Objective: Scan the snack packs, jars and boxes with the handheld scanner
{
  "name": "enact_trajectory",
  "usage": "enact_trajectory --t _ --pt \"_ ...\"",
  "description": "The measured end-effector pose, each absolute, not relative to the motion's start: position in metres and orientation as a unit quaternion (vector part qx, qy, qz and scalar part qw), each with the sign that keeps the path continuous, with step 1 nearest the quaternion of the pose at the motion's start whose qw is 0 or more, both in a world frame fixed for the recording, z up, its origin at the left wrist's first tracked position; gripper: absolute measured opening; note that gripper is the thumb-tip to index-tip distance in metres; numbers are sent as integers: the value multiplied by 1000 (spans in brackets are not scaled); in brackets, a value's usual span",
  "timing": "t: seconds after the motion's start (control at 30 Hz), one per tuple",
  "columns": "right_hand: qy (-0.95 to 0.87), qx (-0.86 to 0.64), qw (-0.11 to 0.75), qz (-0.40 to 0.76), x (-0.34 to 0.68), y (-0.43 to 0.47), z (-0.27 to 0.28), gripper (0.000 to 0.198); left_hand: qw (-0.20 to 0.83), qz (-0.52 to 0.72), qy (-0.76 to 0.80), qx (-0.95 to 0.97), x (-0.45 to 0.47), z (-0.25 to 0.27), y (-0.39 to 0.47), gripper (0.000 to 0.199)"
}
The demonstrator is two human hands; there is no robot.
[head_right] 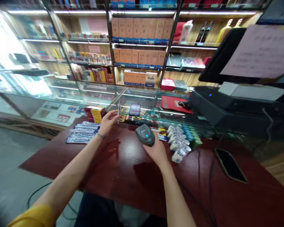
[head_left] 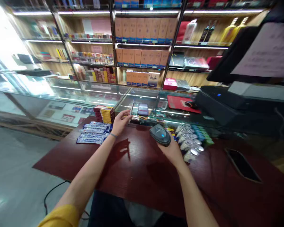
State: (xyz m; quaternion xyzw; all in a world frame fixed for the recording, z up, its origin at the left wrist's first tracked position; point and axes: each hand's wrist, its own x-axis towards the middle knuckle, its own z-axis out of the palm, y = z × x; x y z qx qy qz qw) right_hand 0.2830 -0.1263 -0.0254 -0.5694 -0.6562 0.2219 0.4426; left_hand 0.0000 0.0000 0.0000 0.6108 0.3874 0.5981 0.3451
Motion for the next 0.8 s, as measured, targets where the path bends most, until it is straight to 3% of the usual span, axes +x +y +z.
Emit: enact_trajectory --t 0.17,0.33,0.53,0.8 --pt "-677 -544 429 250 259 -128 -19 52 216 528 466 676 -102 1 -2 43" --pt "-681 -557 394 265 240 -131 -13 45 55 365 518 772 -195 -3 -10 36" --pt "-691 -581 343 261 224 -133 -10 38 32 219 539 812 -249 -24 -15 33" --pt "-713 -575 311 253 217 -130 -17 36 40 170 559 810 -251 -33 -15 37"
